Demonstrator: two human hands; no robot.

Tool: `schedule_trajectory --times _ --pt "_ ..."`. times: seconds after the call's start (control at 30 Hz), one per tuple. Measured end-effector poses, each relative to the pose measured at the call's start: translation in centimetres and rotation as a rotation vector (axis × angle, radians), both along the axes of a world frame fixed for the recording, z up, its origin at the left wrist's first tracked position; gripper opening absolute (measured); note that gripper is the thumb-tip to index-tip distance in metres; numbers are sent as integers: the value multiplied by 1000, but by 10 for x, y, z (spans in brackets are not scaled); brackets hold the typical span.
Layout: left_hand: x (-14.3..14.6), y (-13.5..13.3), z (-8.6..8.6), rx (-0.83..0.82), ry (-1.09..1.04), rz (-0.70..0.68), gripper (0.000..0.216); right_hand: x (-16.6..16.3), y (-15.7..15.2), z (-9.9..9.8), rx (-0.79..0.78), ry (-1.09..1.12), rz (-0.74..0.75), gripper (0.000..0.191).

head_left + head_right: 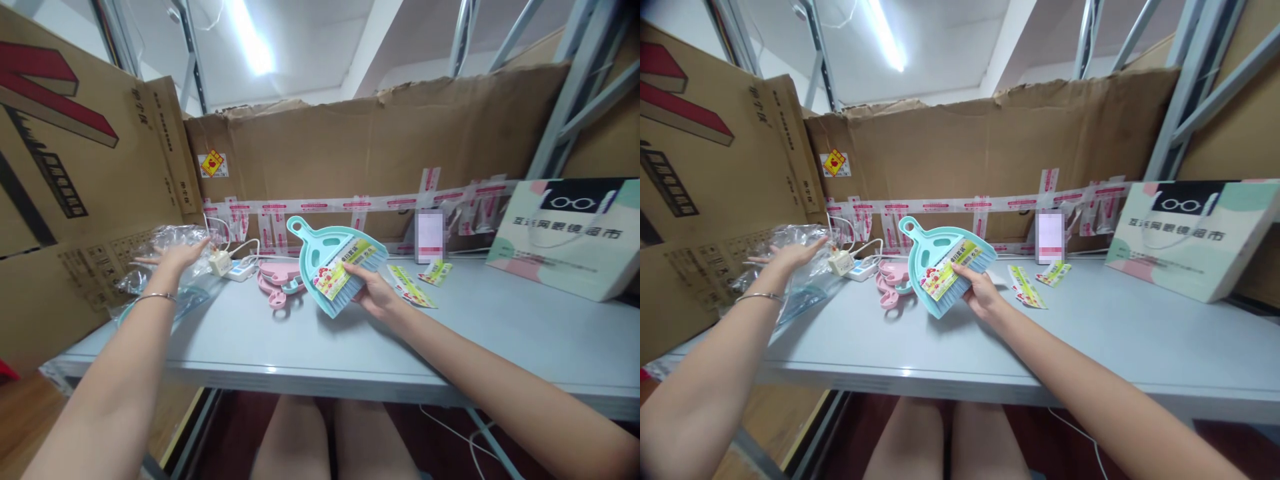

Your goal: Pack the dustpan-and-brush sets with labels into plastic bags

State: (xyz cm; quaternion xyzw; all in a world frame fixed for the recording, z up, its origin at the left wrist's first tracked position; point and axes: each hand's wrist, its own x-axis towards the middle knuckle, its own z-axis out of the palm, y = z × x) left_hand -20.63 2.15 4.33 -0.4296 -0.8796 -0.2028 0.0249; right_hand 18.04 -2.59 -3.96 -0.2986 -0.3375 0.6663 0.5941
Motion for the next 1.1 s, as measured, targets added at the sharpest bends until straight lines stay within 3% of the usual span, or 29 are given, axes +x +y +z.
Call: schedule_trajectory --times 0.07,0.13,0.2,0.27,0.4,0.57,0.7,0.87,1.1 --pt "1 -2 1 105 -29 -19 87 0 -1 1 -7 7 -8 23" --pt "11 -9 -1 376 74 -117 75 0 -2 1 -15 7 -9 23" --pt "33 -18 -3 635 219 -260 61 1 -2 1 -3 12 6 22" --pt "61 -27 -6 734 337 -403 51 2 -2 0 32 28 35 22" --pt "123 -34 -10 680 467 -587 39 4 -2 -1 77 21 123 24" --pt "175 -35 -14 581 531 -644 44 9 -4 1 56 -21 173 24" --pt "184 -29 -11 534 509 -673 45 11 -1 1 -7 -28 141 23" --pt "180 -26 -15 599 482 -746 41 11 6 -5 -67 -33 109 23" --pt "199 -50 -68 575 547 -1008 34 15 14 -8 -97 37 13 26"
